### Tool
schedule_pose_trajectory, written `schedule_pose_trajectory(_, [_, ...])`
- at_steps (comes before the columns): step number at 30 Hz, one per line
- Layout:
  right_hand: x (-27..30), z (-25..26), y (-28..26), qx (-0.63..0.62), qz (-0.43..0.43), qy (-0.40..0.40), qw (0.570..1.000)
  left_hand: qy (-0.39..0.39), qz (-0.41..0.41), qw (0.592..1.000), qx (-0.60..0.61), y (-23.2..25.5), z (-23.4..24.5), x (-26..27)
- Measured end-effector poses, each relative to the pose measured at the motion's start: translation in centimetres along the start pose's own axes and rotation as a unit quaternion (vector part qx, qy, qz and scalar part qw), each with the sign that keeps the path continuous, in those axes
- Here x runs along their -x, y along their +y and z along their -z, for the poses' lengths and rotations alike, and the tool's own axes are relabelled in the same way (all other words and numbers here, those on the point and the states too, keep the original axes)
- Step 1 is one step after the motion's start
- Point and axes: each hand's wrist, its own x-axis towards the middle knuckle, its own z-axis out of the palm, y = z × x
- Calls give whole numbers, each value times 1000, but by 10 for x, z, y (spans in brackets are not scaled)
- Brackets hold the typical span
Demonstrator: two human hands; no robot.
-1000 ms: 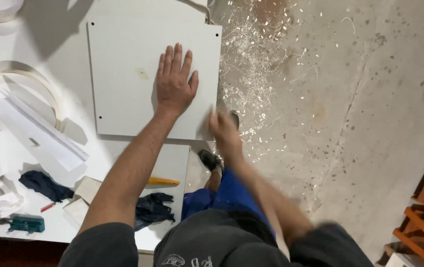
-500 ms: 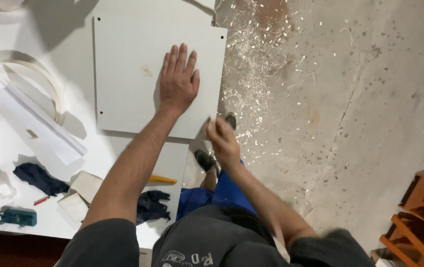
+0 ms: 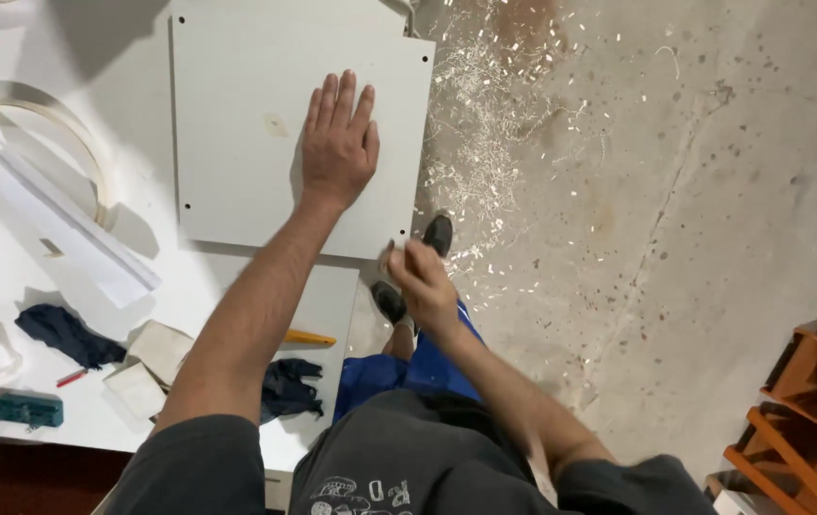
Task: Applying edge banding to a laminate board using an iron and trimming tools
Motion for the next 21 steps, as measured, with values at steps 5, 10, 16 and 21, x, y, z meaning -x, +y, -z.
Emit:
schedule_pose_trajectory(5, [-93, 3, 68, 7, -163, -31, 986, 17, 0, 1000, 0, 0, -7, 4])
schedule_pose_trajectory(10, [-4, -5, 18, 44, -276, -92, 956, 17, 0, 1000, 14, 0, -3, -1])
schedule_pose_trajectory(16, [-176, 14, 73, -55, -407, -86, 908, 0, 11, 1000, 22, 1, -2, 2])
schedule_pose_trajectory(21, [-132, 3, 71, -26, -369, -27, 929, 21, 3, 999, 35, 0, -2, 0])
